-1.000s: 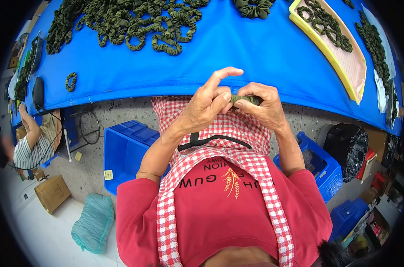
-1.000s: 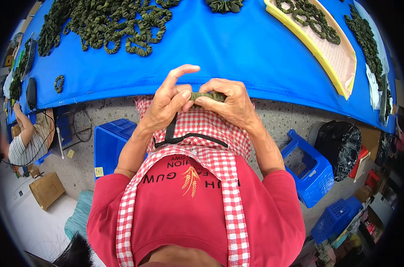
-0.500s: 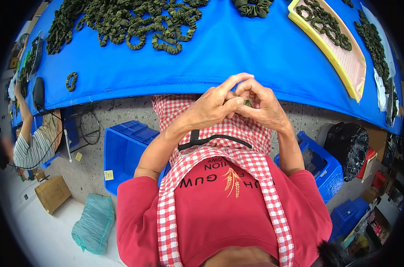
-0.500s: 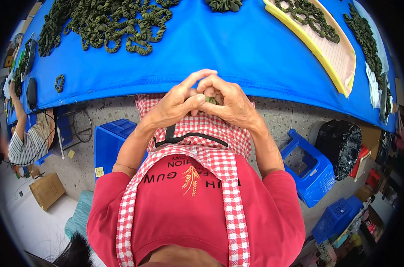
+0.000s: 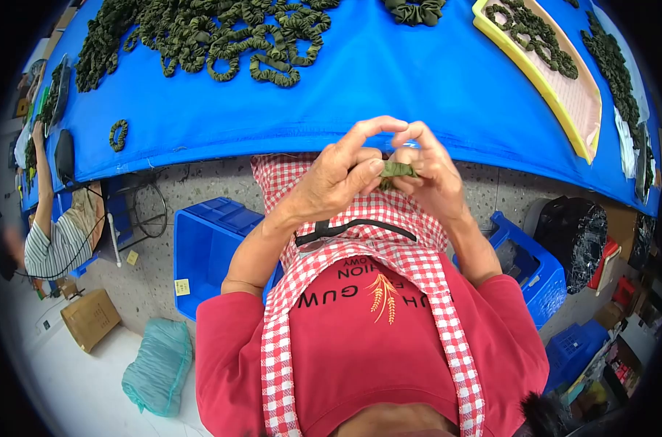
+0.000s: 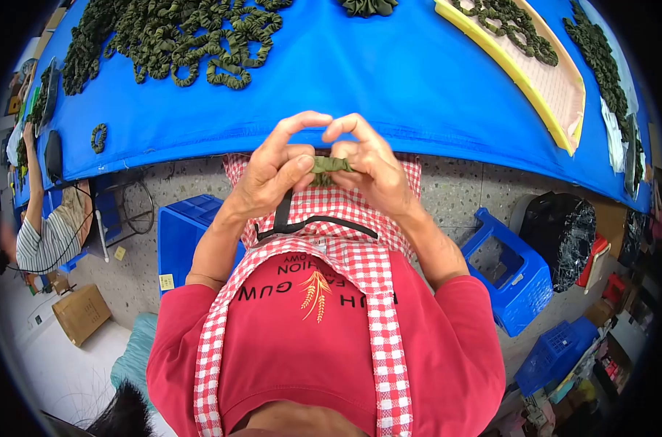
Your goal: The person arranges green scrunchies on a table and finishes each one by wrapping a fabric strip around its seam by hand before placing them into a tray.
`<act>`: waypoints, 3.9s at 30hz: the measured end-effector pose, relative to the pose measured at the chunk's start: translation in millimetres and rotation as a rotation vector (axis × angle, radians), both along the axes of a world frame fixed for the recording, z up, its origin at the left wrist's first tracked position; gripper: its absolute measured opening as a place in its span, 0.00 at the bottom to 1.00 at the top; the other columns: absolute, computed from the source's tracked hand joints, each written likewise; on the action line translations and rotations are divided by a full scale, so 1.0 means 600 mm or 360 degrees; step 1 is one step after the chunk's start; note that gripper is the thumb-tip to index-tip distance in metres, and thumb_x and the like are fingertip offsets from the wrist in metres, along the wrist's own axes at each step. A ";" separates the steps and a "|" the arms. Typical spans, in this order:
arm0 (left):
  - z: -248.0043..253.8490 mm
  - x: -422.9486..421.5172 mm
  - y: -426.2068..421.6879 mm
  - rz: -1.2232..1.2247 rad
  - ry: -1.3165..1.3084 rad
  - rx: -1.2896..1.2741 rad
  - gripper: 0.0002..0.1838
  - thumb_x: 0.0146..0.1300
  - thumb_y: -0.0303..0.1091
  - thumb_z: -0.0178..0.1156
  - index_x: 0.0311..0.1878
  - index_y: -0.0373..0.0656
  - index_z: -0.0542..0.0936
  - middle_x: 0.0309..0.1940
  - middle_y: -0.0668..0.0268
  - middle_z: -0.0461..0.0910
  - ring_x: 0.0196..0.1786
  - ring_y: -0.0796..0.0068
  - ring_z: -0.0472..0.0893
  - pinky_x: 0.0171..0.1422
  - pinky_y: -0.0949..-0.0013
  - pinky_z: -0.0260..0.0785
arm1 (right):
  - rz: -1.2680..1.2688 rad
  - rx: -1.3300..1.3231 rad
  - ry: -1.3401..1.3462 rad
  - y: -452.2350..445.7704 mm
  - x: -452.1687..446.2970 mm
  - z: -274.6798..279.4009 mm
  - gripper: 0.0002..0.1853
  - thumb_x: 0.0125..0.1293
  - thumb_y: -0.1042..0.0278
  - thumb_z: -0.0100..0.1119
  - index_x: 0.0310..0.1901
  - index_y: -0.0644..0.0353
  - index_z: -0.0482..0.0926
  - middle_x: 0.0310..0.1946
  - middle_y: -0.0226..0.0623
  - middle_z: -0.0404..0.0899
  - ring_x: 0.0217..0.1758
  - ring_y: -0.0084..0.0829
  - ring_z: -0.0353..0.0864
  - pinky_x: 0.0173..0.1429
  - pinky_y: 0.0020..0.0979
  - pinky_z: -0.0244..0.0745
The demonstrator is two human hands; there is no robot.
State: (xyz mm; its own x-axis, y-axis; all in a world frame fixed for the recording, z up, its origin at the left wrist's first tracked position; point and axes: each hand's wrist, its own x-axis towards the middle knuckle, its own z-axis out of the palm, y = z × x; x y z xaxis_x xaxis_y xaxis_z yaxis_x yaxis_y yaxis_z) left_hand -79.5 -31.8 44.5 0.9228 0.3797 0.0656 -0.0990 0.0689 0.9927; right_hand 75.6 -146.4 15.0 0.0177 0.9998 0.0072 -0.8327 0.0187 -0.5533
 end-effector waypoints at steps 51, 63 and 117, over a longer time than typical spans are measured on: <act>-0.013 -0.009 0.002 0.0242 0.0198 -0.0011 0.11 0.65 0.27 0.54 0.50 0.43 0.79 0.22 0.70 0.77 0.22 0.82 0.70 0.26 0.77 0.62 | -0.0848 0.0001 -0.2393 -0.009 -0.008 0.028 0.14 0.50 0.80 0.69 0.41 0.62 0.84 0.32 0.34 0.81 0.29 0.22 0.73 0.33 0.21 0.69; -0.033 -0.008 -0.003 0.0372 0.0238 0.0308 0.12 0.57 0.21 0.63 0.46 0.38 0.80 0.35 0.65 0.82 0.31 0.82 0.76 0.36 0.80 0.69 | -0.0890 0.0004 -0.2342 -0.006 -0.012 0.022 0.13 0.51 0.82 0.68 0.40 0.62 0.84 0.33 0.35 0.82 0.30 0.23 0.76 0.34 0.21 0.72; -0.042 -0.006 -0.012 0.0548 0.0113 -0.0004 0.12 0.64 0.22 0.54 0.51 0.40 0.72 0.25 0.67 0.77 0.24 0.81 0.71 0.28 0.78 0.63 | -0.0612 -0.0053 -0.2265 0.018 -0.006 0.027 0.15 0.52 0.79 0.68 0.43 0.59 0.83 0.30 0.30 0.80 0.26 0.18 0.69 0.28 0.19 0.63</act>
State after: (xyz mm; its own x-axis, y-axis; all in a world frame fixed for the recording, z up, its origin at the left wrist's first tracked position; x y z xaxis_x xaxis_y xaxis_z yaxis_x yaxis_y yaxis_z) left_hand -83.1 -39.0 19.1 0.7427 0.6697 0.0045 -0.0477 0.0462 0.9978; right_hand 72.3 -135.7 31.2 0.2742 0.9354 0.2233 0.4537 0.0789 -0.8877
